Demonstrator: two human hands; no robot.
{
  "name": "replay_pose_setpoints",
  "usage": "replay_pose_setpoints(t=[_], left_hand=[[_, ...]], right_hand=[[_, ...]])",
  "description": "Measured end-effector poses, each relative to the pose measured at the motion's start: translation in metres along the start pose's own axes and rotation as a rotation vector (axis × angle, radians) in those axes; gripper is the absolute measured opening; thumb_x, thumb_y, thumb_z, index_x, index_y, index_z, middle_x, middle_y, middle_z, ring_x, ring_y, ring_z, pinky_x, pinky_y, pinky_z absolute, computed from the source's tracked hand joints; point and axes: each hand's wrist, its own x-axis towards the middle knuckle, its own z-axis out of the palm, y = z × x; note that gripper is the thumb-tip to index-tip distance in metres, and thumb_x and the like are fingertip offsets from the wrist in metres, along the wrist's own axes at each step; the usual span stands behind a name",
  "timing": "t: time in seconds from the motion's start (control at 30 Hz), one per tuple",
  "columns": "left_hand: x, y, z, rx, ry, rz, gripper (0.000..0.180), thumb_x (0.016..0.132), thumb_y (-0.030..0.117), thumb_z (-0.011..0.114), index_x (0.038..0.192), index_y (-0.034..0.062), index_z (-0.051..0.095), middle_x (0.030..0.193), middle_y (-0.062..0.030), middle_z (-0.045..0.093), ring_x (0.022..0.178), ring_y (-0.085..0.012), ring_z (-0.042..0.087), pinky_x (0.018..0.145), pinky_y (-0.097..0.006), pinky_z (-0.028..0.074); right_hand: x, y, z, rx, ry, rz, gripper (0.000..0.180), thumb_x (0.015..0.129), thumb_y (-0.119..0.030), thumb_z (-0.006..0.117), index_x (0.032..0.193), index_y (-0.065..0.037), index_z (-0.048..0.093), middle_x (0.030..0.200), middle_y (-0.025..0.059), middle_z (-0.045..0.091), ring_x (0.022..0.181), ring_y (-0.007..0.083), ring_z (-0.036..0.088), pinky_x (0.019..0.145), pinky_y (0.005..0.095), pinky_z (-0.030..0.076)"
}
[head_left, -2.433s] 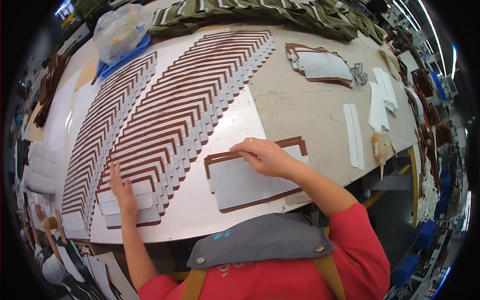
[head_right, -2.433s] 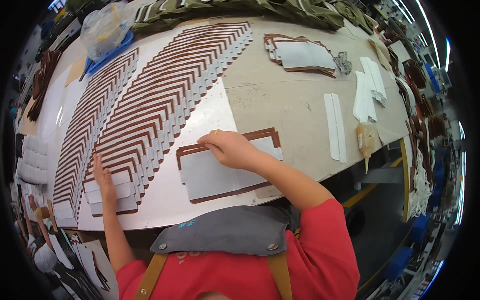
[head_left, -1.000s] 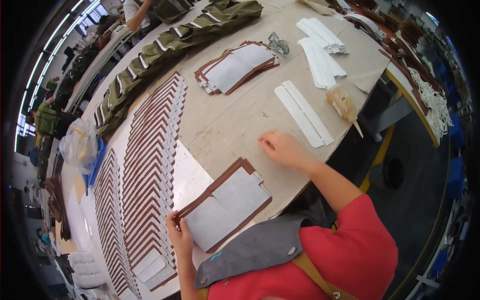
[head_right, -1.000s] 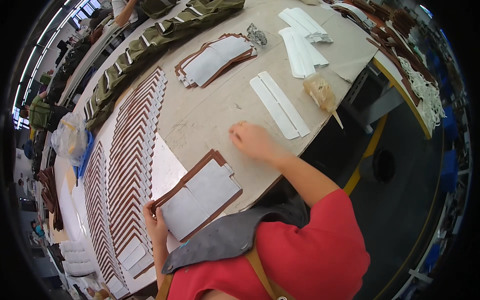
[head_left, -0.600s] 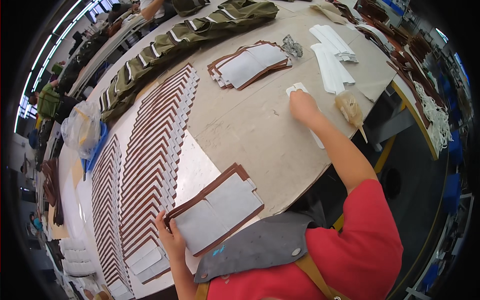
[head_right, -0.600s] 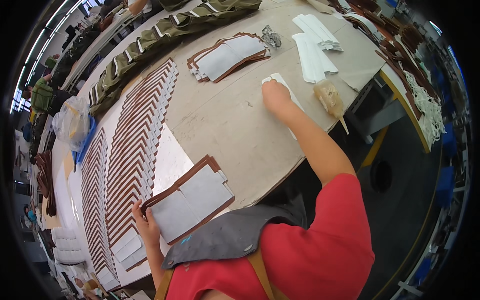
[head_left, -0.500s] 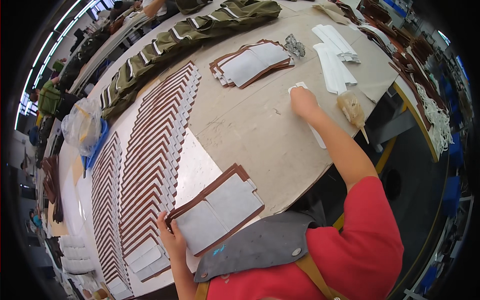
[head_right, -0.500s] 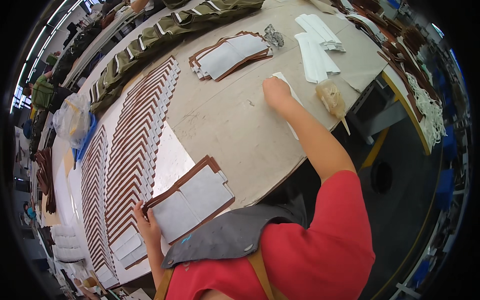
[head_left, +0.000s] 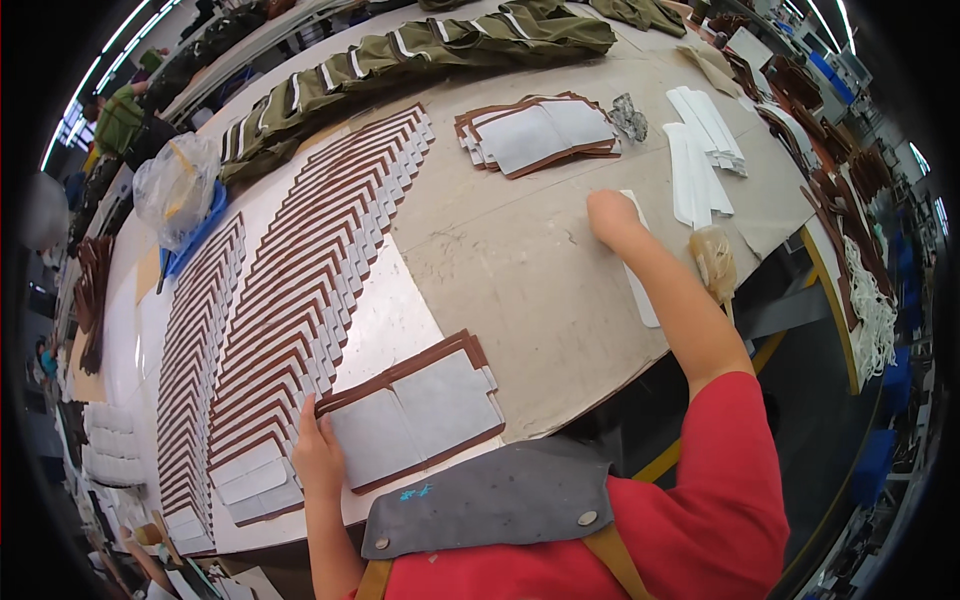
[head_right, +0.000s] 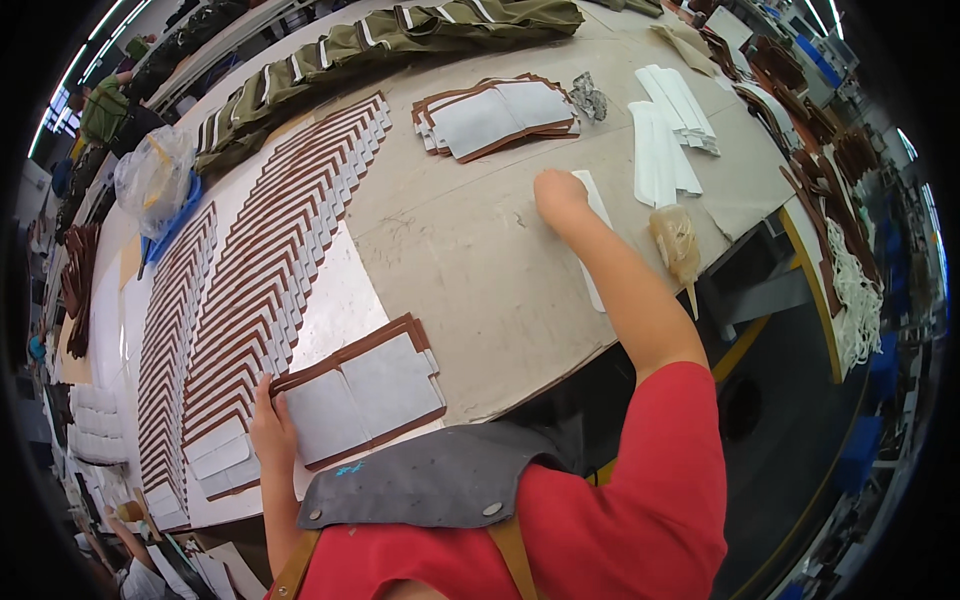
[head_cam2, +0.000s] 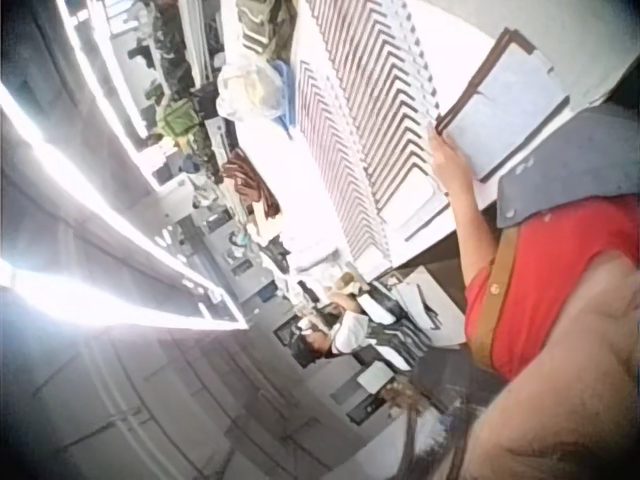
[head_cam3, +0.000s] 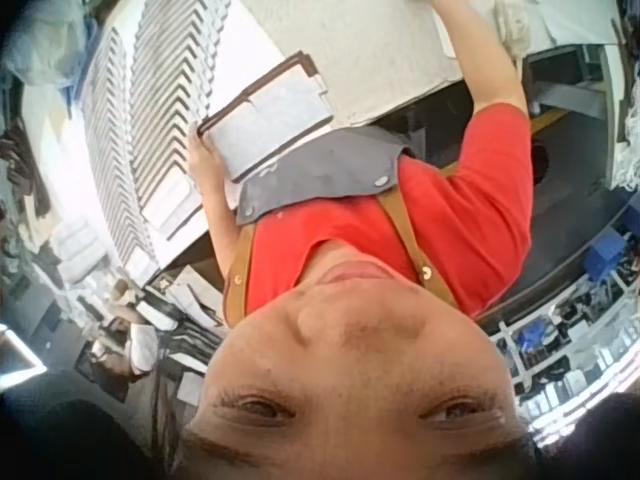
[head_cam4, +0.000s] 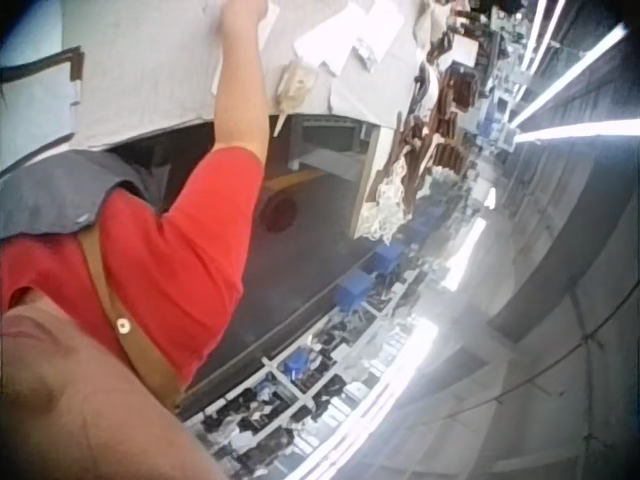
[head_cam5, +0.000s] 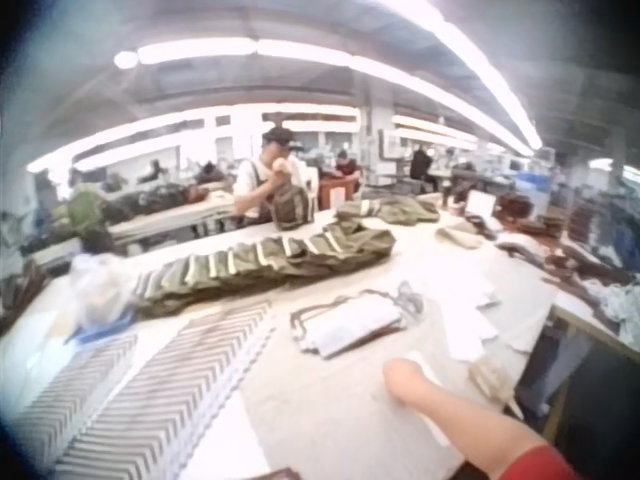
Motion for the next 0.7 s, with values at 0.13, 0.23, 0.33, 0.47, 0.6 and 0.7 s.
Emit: replay_pose_setpoints(t=[0.13, 0.23, 0.33, 0.47, 0.6, 0.7], left_hand=[[0.008, -0.001, -0.003, 0.157, 0.144, 0.067, 0.032, 0.087, 0.011, 0.056, 0.117, 0.0017, 0.051, 0.109, -0.0171, 0.051, 0.095, -0.0352, 0.053, 0.077, -0.042, 0.044], [0.024, 0.026, -0.004, 0.04, 0.172, 0.138, 0.032, 0.085, 0.01, 0.058, 0.115, 0.0018, 0.052, 0.107, -0.0173, 0.053, 0.095, -0.0344, 0.053, 0.079, -0.041, 0.043], [0.037, 0.06, 0.007, -0.107, 0.083, 0.297, 0.029, 0.083, 0.009, 0.059, 0.111, 0.0024, 0.054, 0.106, -0.0148, 0.054, 0.096, -0.0319, 0.053, 0.079, -0.039, 0.043], [0.048, 0.11, 0.032, -0.236, -0.069, 0.531, 0.029, 0.079, 0.008, 0.062, 0.107, 0.0042, 0.056, 0.105, -0.0113, 0.055, 0.093, -0.0285, 0.053, 0.079, -0.038, 0.042], [0.046, 0.139, 0.057, -0.3, -0.212, 0.687, 0.033, 0.078, 0.011, 0.062, 0.11, 0.0048, 0.054, 0.11, -0.0107, 0.054, 0.099, -0.0296, 0.051, 0.085, -0.04, 0.04], [0.039, 0.138, 0.071, -0.324, -0.254, 0.702, 0.036, 0.078, 0.013, 0.063, 0.112, 0.0053, 0.054, 0.114, -0.0104, 0.054, 0.105, -0.0298, 0.049, 0.09, -0.04, 0.037]], right_hand=[[-0.012, 0.005, -0.002, 0.024, 0.044, -0.016, 0.014, 0.077, -0.003, 0.052, 0.082, 0.0, 0.064, 0.088, 0.0192, 0.065, 0.083, 0.0339, 0.064, 0.072, 0.0409, 0.052], [-0.019, 0.008, -0.006, 0.061, 0.072, 0.017, 0.012, 0.075, -0.002, 0.054, 0.079, -0.001, 0.066, 0.087, 0.0177, 0.066, 0.083, 0.0328, 0.064, 0.071, 0.0402, 0.052], [-0.023, 0.007, -0.011, 0.091, 0.047, -0.004, 0.012, 0.075, -0.002, 0.055, 0.082, -0.001, 0.065, 0.087, 0.0174, 0.066, 0.084, 0.0328, 0.064, 0.07, 0.0398, 0.052], [-0.032, 0.005, -0.01, 0.15, 0.107, 0.018, 0.016, 0.077, -0.006, 0.054, 0.091, -0.001, 0.06, 0.087, 0.0186, 0.065, 0.083, 0.0337, 0.064, 0.07, 0.0401, 0.052], [-0.044, 0.004, -0.009, 0.165, 0.065, -0.052, 0.02, 0.081, -0.013, 0.051, 0.096, -0.001, 0.057, 0.086, 0.0194, 0.064, 0.084, 0.0344, 0.063, 0.072, 0.0418, 0.051], [-0.05, 0.01, -0.033, 0.31, -0.008, -0.126, 0.023, 0.083, -0.02, 0.051, 0.093, -0.001, 0.059, 0.088, 0.0184, 0.065, 0.085, 0.0344, 0.062, 0.075, 0.0432, 0.05]])
